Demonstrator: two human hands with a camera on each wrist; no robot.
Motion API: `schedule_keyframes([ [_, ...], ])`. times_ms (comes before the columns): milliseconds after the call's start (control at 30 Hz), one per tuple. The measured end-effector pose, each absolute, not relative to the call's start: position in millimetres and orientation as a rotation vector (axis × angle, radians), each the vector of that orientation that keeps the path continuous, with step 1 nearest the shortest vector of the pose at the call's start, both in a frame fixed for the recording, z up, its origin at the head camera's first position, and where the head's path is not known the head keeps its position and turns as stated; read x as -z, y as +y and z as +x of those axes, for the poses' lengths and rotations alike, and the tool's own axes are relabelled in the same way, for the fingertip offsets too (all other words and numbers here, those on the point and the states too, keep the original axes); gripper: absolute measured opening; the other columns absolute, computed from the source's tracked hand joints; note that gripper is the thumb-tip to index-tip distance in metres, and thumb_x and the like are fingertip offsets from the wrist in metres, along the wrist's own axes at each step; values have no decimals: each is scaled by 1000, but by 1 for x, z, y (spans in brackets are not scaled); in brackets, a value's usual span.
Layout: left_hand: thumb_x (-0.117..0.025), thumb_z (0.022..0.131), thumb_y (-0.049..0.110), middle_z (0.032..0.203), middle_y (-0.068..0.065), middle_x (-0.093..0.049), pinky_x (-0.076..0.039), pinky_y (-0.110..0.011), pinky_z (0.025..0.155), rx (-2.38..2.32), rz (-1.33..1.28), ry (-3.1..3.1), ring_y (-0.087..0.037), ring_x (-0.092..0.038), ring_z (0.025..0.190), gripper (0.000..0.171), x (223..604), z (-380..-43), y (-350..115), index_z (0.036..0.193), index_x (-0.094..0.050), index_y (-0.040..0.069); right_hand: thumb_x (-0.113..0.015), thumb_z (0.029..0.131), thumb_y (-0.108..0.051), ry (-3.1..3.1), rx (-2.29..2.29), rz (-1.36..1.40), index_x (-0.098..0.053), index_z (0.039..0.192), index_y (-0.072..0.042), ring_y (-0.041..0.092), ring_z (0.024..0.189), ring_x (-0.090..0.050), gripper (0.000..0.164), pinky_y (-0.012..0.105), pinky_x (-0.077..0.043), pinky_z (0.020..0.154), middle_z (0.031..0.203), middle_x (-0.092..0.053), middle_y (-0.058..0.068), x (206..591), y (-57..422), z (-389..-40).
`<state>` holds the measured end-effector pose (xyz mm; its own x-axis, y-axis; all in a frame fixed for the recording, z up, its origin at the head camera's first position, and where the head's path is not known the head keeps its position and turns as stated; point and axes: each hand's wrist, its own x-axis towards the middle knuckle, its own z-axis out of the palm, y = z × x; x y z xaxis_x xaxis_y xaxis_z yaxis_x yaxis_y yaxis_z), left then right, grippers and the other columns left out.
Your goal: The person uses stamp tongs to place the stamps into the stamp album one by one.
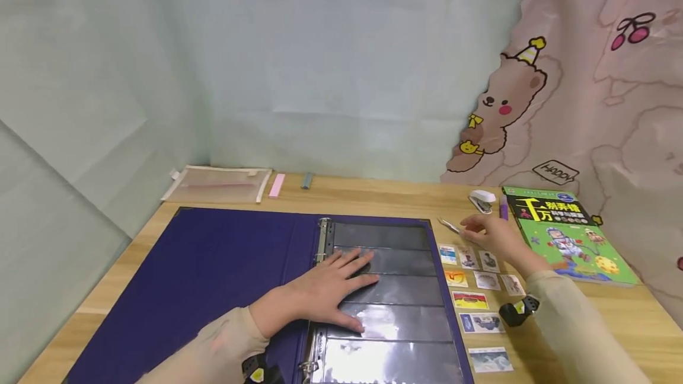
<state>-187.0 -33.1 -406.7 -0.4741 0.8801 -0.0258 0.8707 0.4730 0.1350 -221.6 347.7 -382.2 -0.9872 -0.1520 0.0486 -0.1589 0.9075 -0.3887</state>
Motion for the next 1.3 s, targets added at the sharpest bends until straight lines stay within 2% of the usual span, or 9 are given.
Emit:
schedule_keyframes([
  [200, -41, 75, 73, 152, -5, -12, -16, -49, 110, -108, 1555, 2633, -27, -10, 140, 82, 406, -186, -29, 142, -22, 30, -61, 84, -21, -3078, -601, 222, -64, 101, -4, 16, 76, -58, 24, 33, -45, 67, 84, -65, 4, 384, 353, -226],
  [433, -42, 76, 72, 152, -5, -15, -16, -49, 110, -101, 1530, 2636, -27, -11, 140, 82, 405, -185, -29, 142, -21, 29, -62, 83, -20, -3087, -586, 235, -64, 97, -3, 12, 69, -53, 21, 26, -41, 62, 78, -63, 4, 386, 353, -231],
  [700, -39, 79, 70, 152, -10, -11, -13, -48, 111, -174, 1422, 2629, -28, -7, 141, 75, 408, -184, -30, 142, -20, 34, -64, 81, -18, -3103, -589, 243, -64, 88, -5, 12, 66, -50, 14, 26, -39, 61, 74, -61, 2, 391, 352, -233],
  [1300, -40, 78, 70, 151, -10, -15, -14, -46, 112, -168, 1398, 2655, -28, -10, 140, 77, 408, -183, -31, 142, -23, 31, -61, 83, -14, -3152, -525, 198, -62, 85, -5, 14, 67, -51, 9, 26, -40, 60, 75, -61, 4, 390, 345, -237],
])
